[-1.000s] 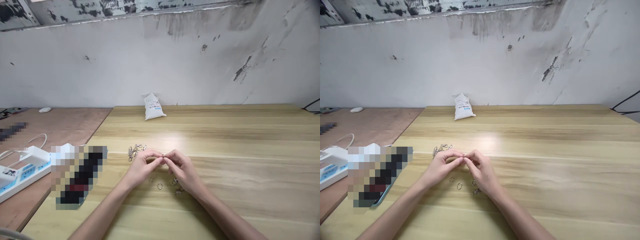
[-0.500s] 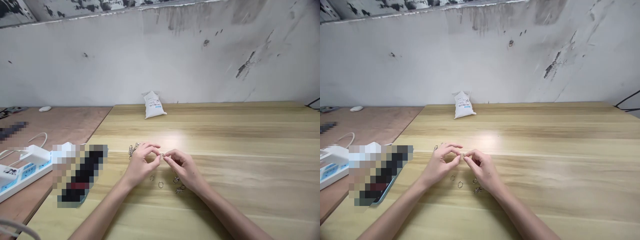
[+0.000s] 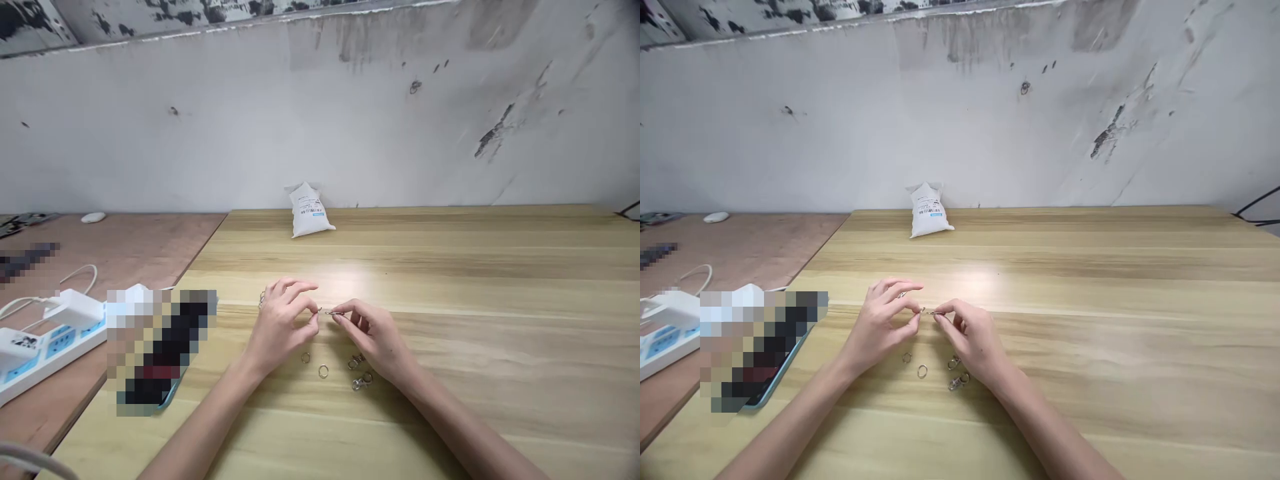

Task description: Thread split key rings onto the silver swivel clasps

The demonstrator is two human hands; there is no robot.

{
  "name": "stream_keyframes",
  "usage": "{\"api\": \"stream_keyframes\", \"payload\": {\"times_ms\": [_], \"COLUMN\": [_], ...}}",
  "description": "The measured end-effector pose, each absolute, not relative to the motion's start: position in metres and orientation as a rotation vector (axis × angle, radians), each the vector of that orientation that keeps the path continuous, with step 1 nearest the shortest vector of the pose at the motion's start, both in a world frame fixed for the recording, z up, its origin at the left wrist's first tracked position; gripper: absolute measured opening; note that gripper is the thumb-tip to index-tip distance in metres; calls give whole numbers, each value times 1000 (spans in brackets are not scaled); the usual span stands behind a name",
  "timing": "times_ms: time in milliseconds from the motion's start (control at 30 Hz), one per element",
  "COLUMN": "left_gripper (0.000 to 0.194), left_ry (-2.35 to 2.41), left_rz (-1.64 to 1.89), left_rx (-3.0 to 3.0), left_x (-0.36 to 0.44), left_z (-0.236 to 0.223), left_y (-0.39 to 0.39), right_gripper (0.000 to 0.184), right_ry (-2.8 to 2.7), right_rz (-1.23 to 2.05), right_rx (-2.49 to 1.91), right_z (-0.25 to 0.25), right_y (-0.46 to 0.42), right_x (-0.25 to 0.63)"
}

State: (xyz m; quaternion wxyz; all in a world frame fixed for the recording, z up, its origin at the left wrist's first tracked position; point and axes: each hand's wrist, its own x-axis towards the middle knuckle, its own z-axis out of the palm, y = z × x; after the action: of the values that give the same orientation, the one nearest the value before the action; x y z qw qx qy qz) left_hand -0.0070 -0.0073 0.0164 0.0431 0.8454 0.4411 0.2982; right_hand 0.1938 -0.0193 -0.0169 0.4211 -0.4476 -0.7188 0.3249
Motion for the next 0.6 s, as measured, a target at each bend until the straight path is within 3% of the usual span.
{"api": "stream_keyframes", "payload": {"times_ms": [200,400,600], "left_gripper": [10,10,9], "left_ry": [1256,1211,1231], "left_rz": [858,878,836], "left_rx": [2597,2378,2284], "left_x": [-5,-2,-3], "left_z": [14,20,21], "left_y": [-8,-10,-9], "right_gripper": [14,17,23], "right_ry": [-1802,-1531,-1245], "right_rz": [813,1233,1382], "right_rx": [-956,-971,-986], "right_z": [-13,-11,-9], "right_y": [-19,-24,-23], "right_x": [194,190,184]}}
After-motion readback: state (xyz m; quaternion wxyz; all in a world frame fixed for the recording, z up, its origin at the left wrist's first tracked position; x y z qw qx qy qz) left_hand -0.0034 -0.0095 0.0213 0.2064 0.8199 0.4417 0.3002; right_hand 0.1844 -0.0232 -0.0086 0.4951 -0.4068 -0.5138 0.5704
